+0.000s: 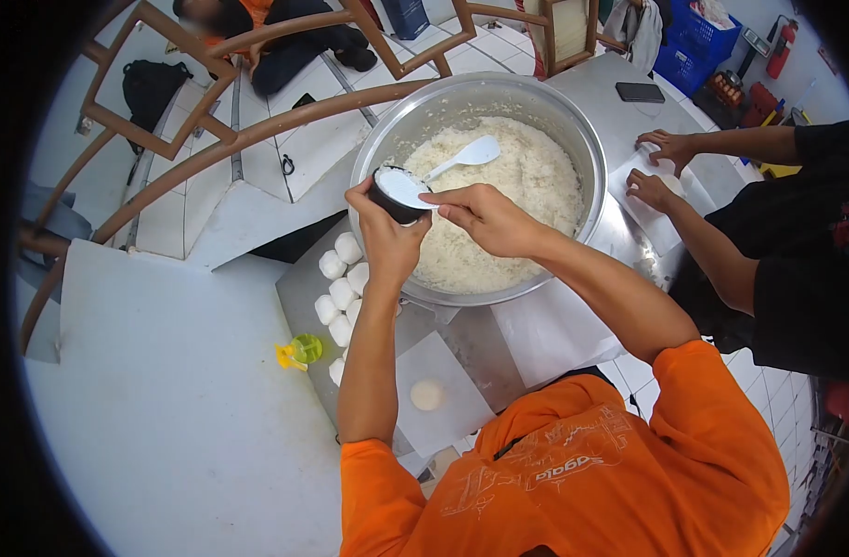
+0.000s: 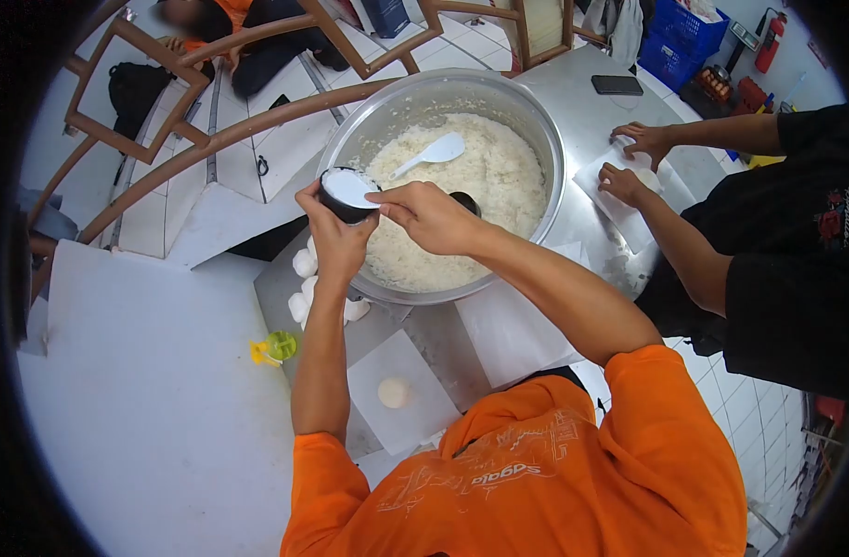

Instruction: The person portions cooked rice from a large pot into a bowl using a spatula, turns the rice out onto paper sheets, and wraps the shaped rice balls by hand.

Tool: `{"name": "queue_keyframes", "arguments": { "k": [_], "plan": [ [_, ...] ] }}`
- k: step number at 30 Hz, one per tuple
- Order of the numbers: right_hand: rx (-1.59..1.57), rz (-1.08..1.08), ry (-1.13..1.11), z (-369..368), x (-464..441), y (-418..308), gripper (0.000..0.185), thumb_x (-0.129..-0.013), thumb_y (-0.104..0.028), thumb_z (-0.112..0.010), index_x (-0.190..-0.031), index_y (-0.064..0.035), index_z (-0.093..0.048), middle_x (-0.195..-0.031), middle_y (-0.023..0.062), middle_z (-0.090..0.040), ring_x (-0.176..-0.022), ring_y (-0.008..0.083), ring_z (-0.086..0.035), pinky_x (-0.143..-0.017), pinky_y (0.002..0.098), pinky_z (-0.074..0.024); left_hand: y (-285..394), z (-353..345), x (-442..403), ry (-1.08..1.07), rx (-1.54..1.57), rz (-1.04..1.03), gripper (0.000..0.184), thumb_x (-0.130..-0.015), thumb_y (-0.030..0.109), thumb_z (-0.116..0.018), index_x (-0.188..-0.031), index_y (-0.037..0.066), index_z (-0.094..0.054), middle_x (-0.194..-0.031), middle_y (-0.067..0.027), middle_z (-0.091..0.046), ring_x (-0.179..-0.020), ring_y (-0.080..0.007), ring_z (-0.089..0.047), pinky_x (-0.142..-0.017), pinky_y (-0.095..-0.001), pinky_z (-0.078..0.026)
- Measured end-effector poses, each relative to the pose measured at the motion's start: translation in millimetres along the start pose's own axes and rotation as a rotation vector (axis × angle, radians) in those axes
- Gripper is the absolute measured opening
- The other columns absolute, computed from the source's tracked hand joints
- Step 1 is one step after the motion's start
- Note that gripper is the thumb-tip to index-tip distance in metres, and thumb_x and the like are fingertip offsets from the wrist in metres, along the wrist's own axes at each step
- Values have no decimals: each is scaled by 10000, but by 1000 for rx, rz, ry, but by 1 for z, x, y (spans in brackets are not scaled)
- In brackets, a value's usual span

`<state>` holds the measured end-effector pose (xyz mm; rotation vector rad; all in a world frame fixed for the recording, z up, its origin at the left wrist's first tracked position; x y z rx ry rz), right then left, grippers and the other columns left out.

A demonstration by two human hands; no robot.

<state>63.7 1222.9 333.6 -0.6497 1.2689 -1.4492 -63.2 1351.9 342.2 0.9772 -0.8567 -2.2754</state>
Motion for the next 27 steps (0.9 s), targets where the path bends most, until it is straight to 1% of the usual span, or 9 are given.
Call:
{"name": "queue_keyframes", "arguments": {
  "k": [3,9,13,16,20,22,24,25,27],
  "plan": [
    [1,24,14,-3,-5,5,306,-1025,-107,-602,-1296,7,-687,-982,302,-708,-838,391,-685,-792,407,-526,-1,-3,0,-19,-94,-12,870,-690,40,-875,-1350,-36,-314,-1247,-307,-552,-1176,-442,-600,-1025,-456,-469],
    [91,-131,185,-12,-17,71,319,-1028,-128,-599,-1296,24,-682,-972,297,-723,-774,366,-651,-767,391,-511,-12,-11,-2,-51,-121,10,856,-690,60,-882,-1330,-40,-322,-1214,-310,-575,-1147,-441,-619,-1012,-461,-477],
    [-209,-325,195,18,-29,39,316,-1036,-146,-575,-1271,26,-697,-1044,317,-720,-949,412,-717,-861,405,-537,-15,-7,-9,-81,-110,26,864,-681,80,-896,-1321,-35,-327,-1204,-305,-587,-1138,-439,-626,-1001,-452,-485],
    [55,-32,64,-9,-23,24,319,-1036,-145,-564,-1269,25,-698,-1073,325,-711,-1035,407,-723,-904,417,-538,-18,-4,-9,-96,-87,67,861,-682,73,-897,-1323,-30,-331,-1225,-307,-583,-1152,-444,-621,-1005,-449,-483],
    [13,-53,30,8,-19,9,309,-1016,-137,-581,-1252,12,-715,-1059,321,-712,-1026,415,-719,-917,427,-535,-5,-5,-6,-73,-91,52,875,-681,91,-904,-1332,-23,-331,-1229,-300,-576,-1157,-422,-616,-1026,-439,-469],
    [46,-52,23,18,-13,0,321,-1018,-150,-583,-1268,10,-705,-1051,298,-723,-1007,389,-727,-900,424,-536,-28,-1,-8,-28,0,82,923,-666,105,-925,-1360,-14,-328,-1241,-244,-540,-1176,-349,-581,-1041,-421,-454],
    [78,-70,23,34,2,-10,334,-1020,-163,-585,-1285,8,-696,-1043,275,-734,-988,363,-736,-883,421,-537,-18,23,2,45,-115,46,969,-668,102,-937,-1403,14,-313,-1340,-208,-472,-1257,-312,-530,-1058,-427,-462],
    [128,-35,139,51,14,-17,349,-1039,-157,-571,-1354,-49,-675,-939,206,-739,-808,185,-641,-788,335,-514,-8,41,17,63,46,100,983,-677,85,-933,-1427,31,-299,-1367,-201,-472,-1267,-312,-540,-1071,-439,-475],
    [96,75,380,88,42,-11,365,-1047,-193,-577,-1378,-67,-667,-929,98,-744,-785,128,-591,-740,300,-491,13,68,63,26,440,281,1016,-697,52,-924,-1475,66,-272,-1421,-187,-472,-1286,-310,-560,-1098,-461,-501]
  ]
}}
Point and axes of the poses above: each hand's wrist, its own x-axis away from the middle knuckle, its own z-axis out of the back of the hand, y = z × x, the point moved 3 cm from there along -x, towards the middle knuckle
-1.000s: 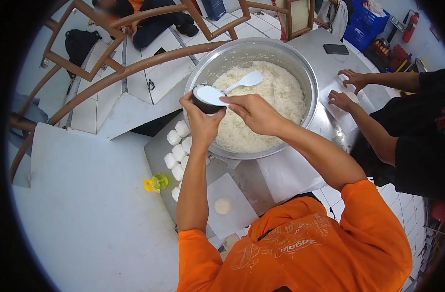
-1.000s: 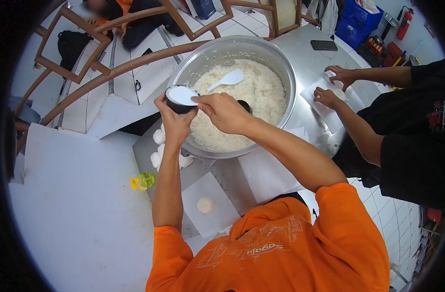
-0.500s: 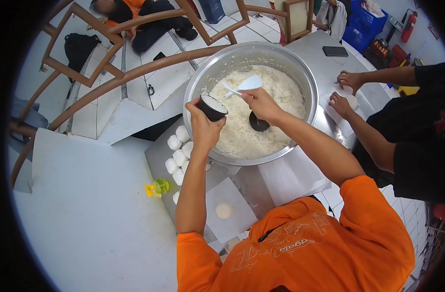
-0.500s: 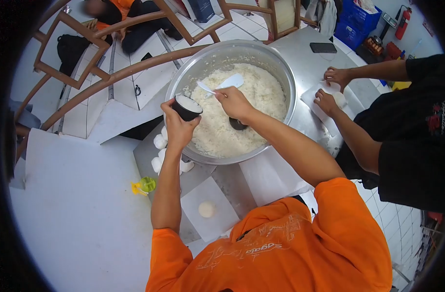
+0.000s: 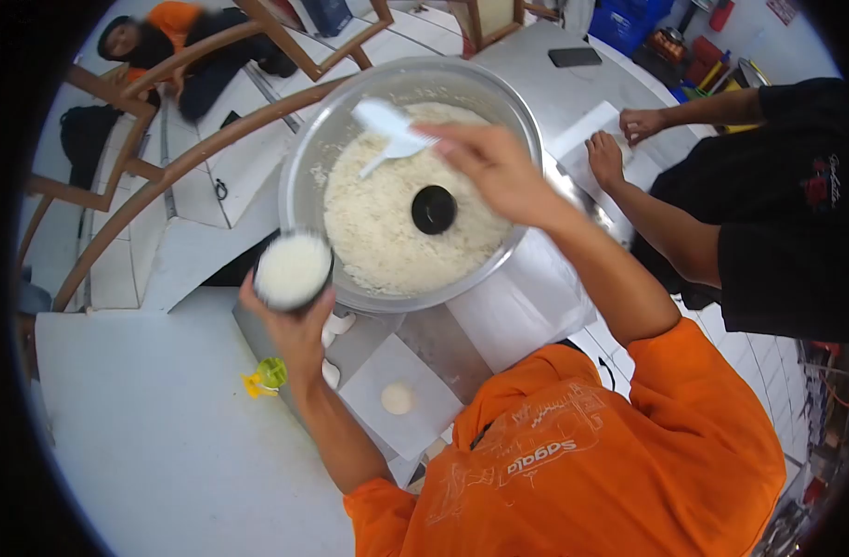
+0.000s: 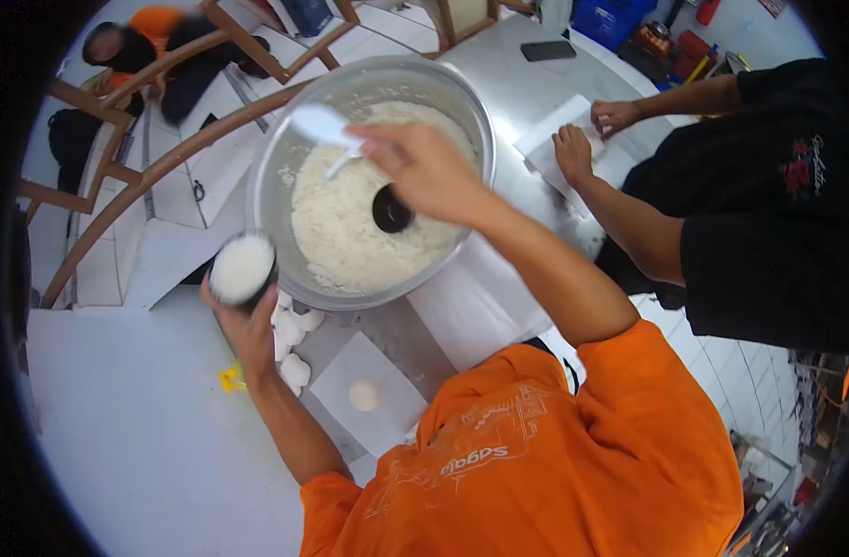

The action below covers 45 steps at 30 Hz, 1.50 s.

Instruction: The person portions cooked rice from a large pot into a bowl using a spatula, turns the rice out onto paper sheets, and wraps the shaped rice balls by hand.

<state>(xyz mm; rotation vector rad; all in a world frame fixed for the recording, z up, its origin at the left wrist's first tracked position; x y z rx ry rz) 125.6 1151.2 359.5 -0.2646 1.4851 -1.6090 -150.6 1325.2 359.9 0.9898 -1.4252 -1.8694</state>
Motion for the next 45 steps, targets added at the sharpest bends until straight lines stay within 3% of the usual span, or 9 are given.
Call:
{"name": "queue_keyframes", "arguments": {
  "k": [4,10,11,14,17,31,38,41,45],
  "plan": [
    [-76,-206,97,67,78,-8,353,-1060,-219,-588,-1361,-61,-686,-1165,87,-752,-998,134,-632,-887,301,-511,-2,-3,120,-158,379,470,1185,-672,354,-952,-1564,63,-228,-1436,-153,-505,-1330,-321,-552,-1079,-481,-519],
    [40,-524,111,82,166,8,367,-1065,-225,-582,-1390,-78,-671,-1188,109,-751,-971,125,-634,-881,287,-512,-159,-84,216,-305,880,881,911,-924,321,-788,-1604,56,-242,-1586,-131,-392,-1477,-326,-396,-1210,-517,-373],
    [59,-507,117,83,171,8,367,-1064,-223,-584,-1391,-80,-671,-1198,114,-750,-963,126,-637,-877,286,-513,-155,-105,195,-324,523,752,678,-1011,283,-651,-1577,87,-335,-1555,-123,-452,-1413,-303,-465,-1173,-500,-385],
    [160,-437,85,82,170,-5,367,-1051,-210,-599,-1389,-88,-671,-1241,136,-742,-973,148,-666,-886,296,-522,-162,-156,166,-503,-393,99,834,-849,249,-828,-1533,75,-384,-1405,-212,-487,-1286,-383,-529,-1094,-466,-449],
    [245,-476,17,73,173,-27,370,-1033,-178,-611,-1388,-90,-669,-1285,169,-726,-1053,185,-700,-938,321,-525,-195,-217,174,-531,-921,66,896,-767,285,-895,-1485,34,-422,-1343,-251,-502,-1225,-418,-489,-1027,-526,-424],
    [519,-182,88,56,144,-22,353,-982,-110,-595,-1320,-52,-511,-1205,306,-677,-1017,428,-710,-881,473,-531,-45,-91,170,99,3,-576,973,-778,285,-914,-1493,-72,-359,-1453,-251,-457,-1345,-424,-475,-1148,-514,-356],
    [717,398,289,-4,92,-79,304,-845,-66,-719,-1136,-28,-639,-1118,179,-654,-1046,381,-577,-911,431,-458,42,-52,60,134,-585,-595,729,-844,226,-822,-1448,-6,-486,-1436,-240,-531,-1329,-413,-491,-1123,-495,-365],
    [168,400,-93,-65,145,-85,187,-770,19,-623,-956,1,-645,-1014,206,-657,-870,360,-613,-800,423,-491,-9,37,108,141,-537,-407,511,-900,156,-763,-1344,-5,-567,-1338,-228,-601,-1275,-371,-541,-1100,-480,-394],
    [112,219,-736,-188,263,-1,321,-855,-174,-727,-1123,-20,-641,-1214,171,-594,-1088,359,-579,-949,461,-478,-107,125,235,291,-890,-268,447,-910,135,-719,-1307,-17,-581,-1318,-227,-621,-1247,-408,-548,-1051,-503,-406]
  ]
}}
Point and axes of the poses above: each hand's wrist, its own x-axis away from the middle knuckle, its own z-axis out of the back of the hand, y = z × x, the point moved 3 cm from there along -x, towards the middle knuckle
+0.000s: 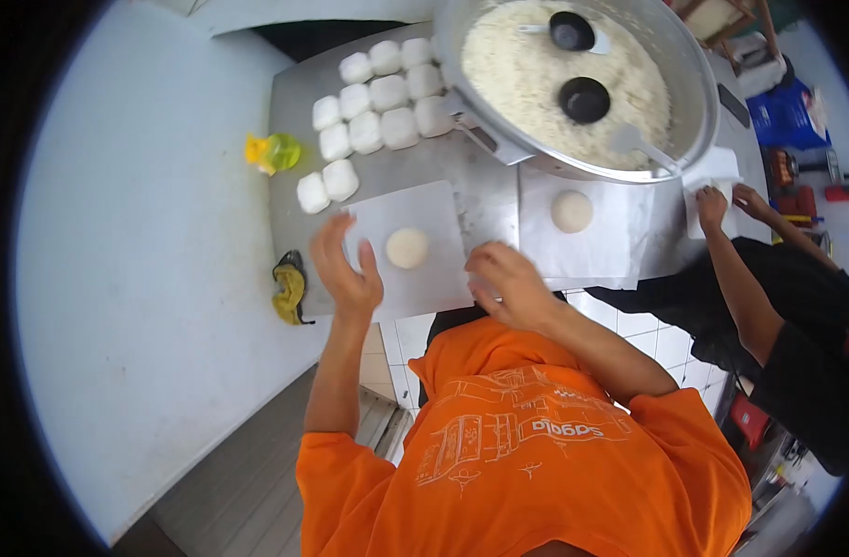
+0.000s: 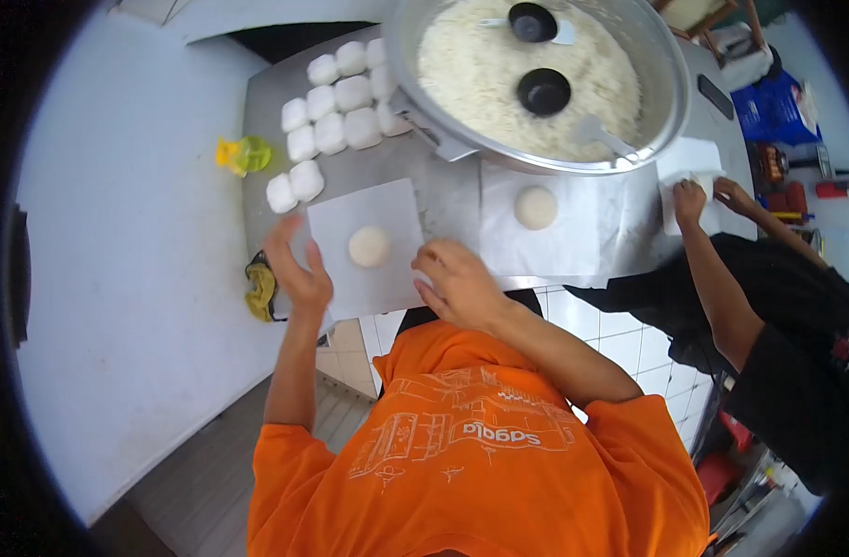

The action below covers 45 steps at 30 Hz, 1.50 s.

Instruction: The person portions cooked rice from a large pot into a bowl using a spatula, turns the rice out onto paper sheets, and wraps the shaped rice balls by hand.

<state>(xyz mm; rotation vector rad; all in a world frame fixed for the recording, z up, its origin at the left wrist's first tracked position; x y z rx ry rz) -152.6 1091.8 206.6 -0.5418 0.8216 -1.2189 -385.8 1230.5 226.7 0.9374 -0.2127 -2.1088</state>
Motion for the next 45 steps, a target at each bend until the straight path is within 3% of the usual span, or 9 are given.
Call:
{"name": "queue_keyframes", "arguments": {
  "k": [7,12,16,19,22,25,29,33,45],
  "plan": [
    [547,173,-359,-151,55,54,461,-879,-233,-703,-1293,-48,-622,-1485,125,-527,-1427,273,-454,-1200,538,-279,-75,-21,219,-597,-208,94,662,-847,149,-762,-1442,46,-491,-1473,-140,-549,-1373,-329,-497,-1117,-540,-360],
    [331,49,-352,-148,58,57,383,-872,-123,-684,-1251,-87,-642,-1490,88,-533,-1466,206,-424,-1195,571,-236,-86,-10,222,-463,-138,138,363,-880,78,-680,-1242,82,-669,-1402,-113,-606,-1250,-309,-576,-1074,-513,-390],
    [23,-208,-31,-133,37,59,239,-852,-39,-690,-1088,-60,-725,-1215,123,-656,-1104,288,-635,-973,447,-474,-98,5,165,-261,75,365,208,-895,34,-663,-1076,85,-752,-1174,-135,-705,-1021,-332,-665,-936,-479,-479],
    [-176,-494,78,-132,-19,74,174,-880,-49,-650,-1038,-38,-723,-1084,139,-637,-1023,339,-619,-904,444,-470,-109,-1,89,-108,323,551,342,-912,23,-660,-1250,71,-688,-943,-156,-717,-844,-355,-684,-764,-454,-524],
    [132,-479,26,-139,-49,88,257,-858,-58,-665,-1114,-52,-688,-1097,144,-622,-1060,349,-600,-926,458,-458,-162,-48,92,-342,136,746,397,-904,82,-693,-1293,48,-620,-982,-145,-685,-919,-352,-661,-842,-476,-484],
    [354,-409,50,-141,-56,94,366,-838,-74,-680,-1201,-58,-634,-1163,150,-598,-1120,358,-568,-947,465,-442,-95,-37,78,152,-354,515,459,-843,181,-789,-1214,9,-579,-1079,-155,-637,-1055,-339,-608,-950,-470,-419],
    [313,-359,187,-138,-82,118,440,-823,-77,-682,-1252,-39,-595,-1247,150,-562,-1170,362,-530,-962,465,-424,-36,-90,97,-153,-142,674,719,-734,360,-875,-1250,11,-516,-1184,-154,-558,-1162,-328,-516,-963,-484,-356],
    [427,-507,-134,-138,-134,123,388,-802,-92,-692,-1186,-64,-636,-1186,152,-596,-1145,359,-535,-979,502,-407,-35,-109,86,-257,-233,767,861,-681,397,-902,-1309,7,-459,-1217,-151,-534,-1177,-323,-491,-952,-480,-350],
    [-21,-186,-19,-131,-69,50,213,-831,33,-592,-1033,-30,-619,-1015,166,-582,-979,390,-623,-826,479,-529,-51,-78,90,-462,23,800,832,-767,233,-804,-1451,-16,-401,-1371,-215,-511,-1298,-414,-454,-1069,-553,-326]
  ]
}}
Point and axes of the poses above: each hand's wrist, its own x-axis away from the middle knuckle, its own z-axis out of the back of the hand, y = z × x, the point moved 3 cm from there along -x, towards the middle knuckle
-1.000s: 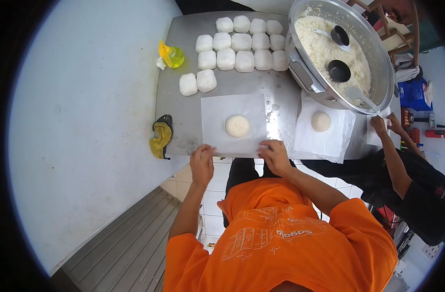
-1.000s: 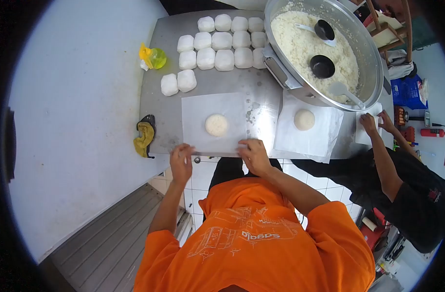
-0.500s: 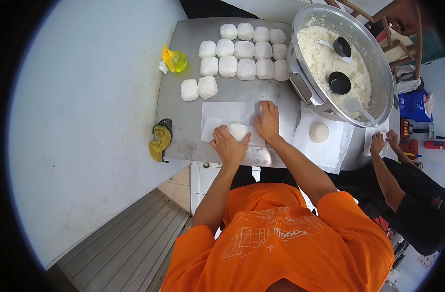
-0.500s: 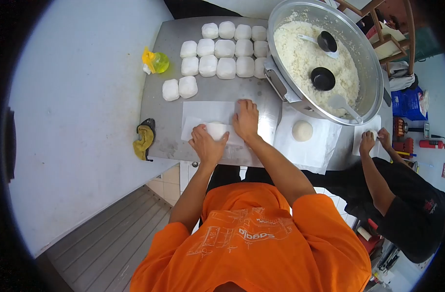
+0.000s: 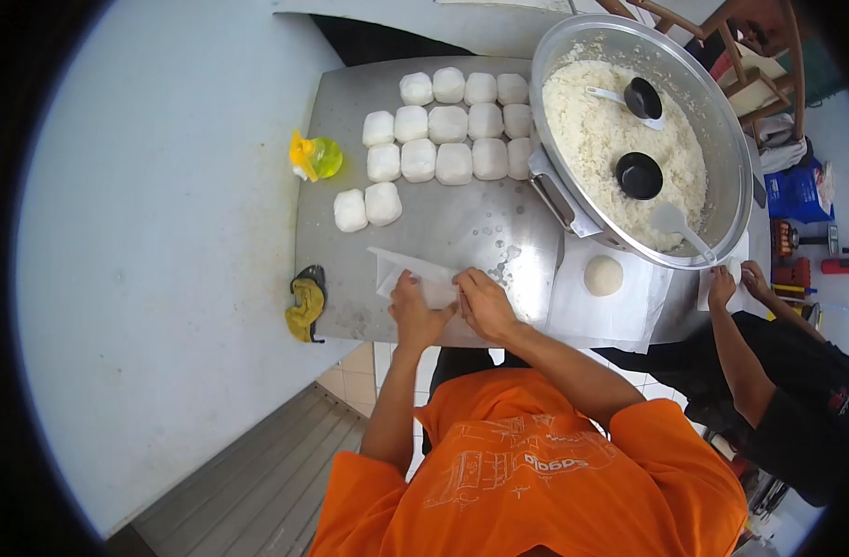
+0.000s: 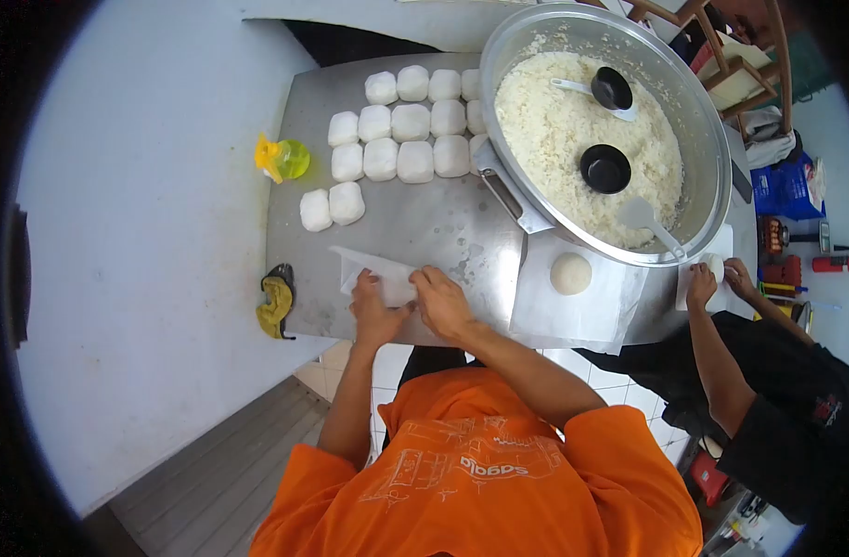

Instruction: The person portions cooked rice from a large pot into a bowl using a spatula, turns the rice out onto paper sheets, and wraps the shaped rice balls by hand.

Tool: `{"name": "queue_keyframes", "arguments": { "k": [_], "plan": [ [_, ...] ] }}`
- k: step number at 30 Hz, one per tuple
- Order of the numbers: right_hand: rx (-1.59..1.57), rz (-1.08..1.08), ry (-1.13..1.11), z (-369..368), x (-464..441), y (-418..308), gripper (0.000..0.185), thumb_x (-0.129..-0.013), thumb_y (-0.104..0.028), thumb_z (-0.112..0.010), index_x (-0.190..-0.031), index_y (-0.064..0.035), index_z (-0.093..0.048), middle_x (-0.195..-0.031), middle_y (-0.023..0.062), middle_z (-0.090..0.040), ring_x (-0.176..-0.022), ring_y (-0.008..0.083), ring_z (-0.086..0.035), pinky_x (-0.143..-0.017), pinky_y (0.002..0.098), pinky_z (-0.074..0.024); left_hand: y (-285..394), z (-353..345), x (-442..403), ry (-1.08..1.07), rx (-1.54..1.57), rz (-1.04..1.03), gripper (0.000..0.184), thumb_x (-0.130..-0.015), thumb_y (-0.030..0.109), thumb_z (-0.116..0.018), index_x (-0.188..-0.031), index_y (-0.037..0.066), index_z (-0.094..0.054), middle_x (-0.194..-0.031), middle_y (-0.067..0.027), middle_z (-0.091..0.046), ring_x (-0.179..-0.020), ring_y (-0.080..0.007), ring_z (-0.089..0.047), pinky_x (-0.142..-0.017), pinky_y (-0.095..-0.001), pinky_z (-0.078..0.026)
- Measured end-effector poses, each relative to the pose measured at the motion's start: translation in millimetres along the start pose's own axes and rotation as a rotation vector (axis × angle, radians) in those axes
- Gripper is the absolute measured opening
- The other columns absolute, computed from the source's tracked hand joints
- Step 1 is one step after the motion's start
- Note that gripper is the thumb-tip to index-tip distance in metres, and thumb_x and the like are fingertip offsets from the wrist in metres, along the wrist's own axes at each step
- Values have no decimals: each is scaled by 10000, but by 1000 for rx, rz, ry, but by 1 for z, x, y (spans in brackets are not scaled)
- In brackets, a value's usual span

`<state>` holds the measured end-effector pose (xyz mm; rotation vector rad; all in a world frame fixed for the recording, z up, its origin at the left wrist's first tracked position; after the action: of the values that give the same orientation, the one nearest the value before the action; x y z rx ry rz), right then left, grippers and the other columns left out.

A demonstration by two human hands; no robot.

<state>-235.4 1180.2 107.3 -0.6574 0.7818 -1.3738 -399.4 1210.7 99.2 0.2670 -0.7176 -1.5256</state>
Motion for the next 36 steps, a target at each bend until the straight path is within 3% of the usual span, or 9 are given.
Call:
{"name": "queue_keyframes", "arguments": {
  "k": [3,4,10,13,20,26,29,34,36],
  "plan": [
    [-20,27,24,-4,11,5,228,-812,33,-622,-1029,-34,-636,-994,145,-577,-973,363,-618,-824,465,-528,7,42,-11,334,-99,-388,827,-738,166,-768,-1477,19,-427,-1410,-230,-489,-1321,-428,-436,-1109,-563,-311],
    [-18,56,25,-8,15,9,233,-801,31,-635,-1024,-38,-642,-993,138,-575,-974,350,-616,-827,454,-526,21,49,-17,364,-246,-543,618,-728,99,-726,-1324,38,-574,-1320,-178,-561,-1263,-384,-493,-1092,-531,-341],
    [216,193,-38,-19,33,31,211,-797,-36,-657,-1006,-64,-663,-1021,106,-584,-1033,296,-591,-914,397,-483,-47,29,-55,-58,-326,-904,137,-853,33,-619,-981,58,-658,-1029,-64,-653,-1019,-277,-616,-915,-477,-485],
    [307,256,-98,-26,38,38,219,-822,-71,-643,-1039,-67,-668,-1090,99,-614,-1092,289,-580,-976,403,-458,-79,13,-43,-188,-226,-909,203,-837,46,-635,-1037,58,-671,-1074,-79,-654,-1038,-290,-619,-886,-496,-508],
    [414,334,-131,-17,56,32,265,-849,-98,-651,-1108,-47,-674,-1204,130,-680,-1151,316,-613,-1020,434,-468,-78,40,-9,-95,-254,-927,379,-839,63,-684,-1218,61,-673,-1196,-98,-671,-1102,-316,-621,-976,-476,-459],
    [106,-479,-159,-8,8,34,302,-830,-109,-681,-1122,-32,-675,-948,206,-728,-912,416,-695,-883,497,-541,-80,22,-24,-226,-132,-638,261,-869,59,-657,-1126,13,-662,-1121,-162,-700,-1043,-370,-658,-940,-491,-485],
    [109,-563,-207,-14,-5,41,264,-825,-114,-682,-1074,-29,-664,-993,201,-699,-985,388,-665,-901,504,-513,-75,19,-32,-254,-29,-400,248,-879,55,-646,-1122,6,-651,-1068,-206,-709,-1009,-422,-668,-900,-514,-504],
    [403,-60,43,-20,12,26,214,-790,-88,-699,-996,-62,-645,-1040,129,-634,-1012,342,-593,-939,465,-459,-61,20,-46,-189,-126,-396,281,-852,62,-682,-1129,35,-643,-974,-222,-718,-976,-442,-680,-876,-521,-519],
    [426,84,4,-29,20,35,191,-789,-64,-691,-971,-79,-637,-1041,94,-625,-1017,321,-588,-933,448,-447,-43,27,-47,-143,-130,-226,180,-860,70,-677,-1034,29,-659,-987,-223,-706,-973,-434,-673,-871,-526,-515]
  ]
}}
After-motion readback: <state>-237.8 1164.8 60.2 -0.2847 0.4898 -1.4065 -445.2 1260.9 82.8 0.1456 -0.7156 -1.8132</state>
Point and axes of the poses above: each hand's wrist, its own x-axis away from the middle knuckle, its own z-axis out of the back of the hand, y = z × x, the point moved 3 cm from there along -x, towards the middle knuckle
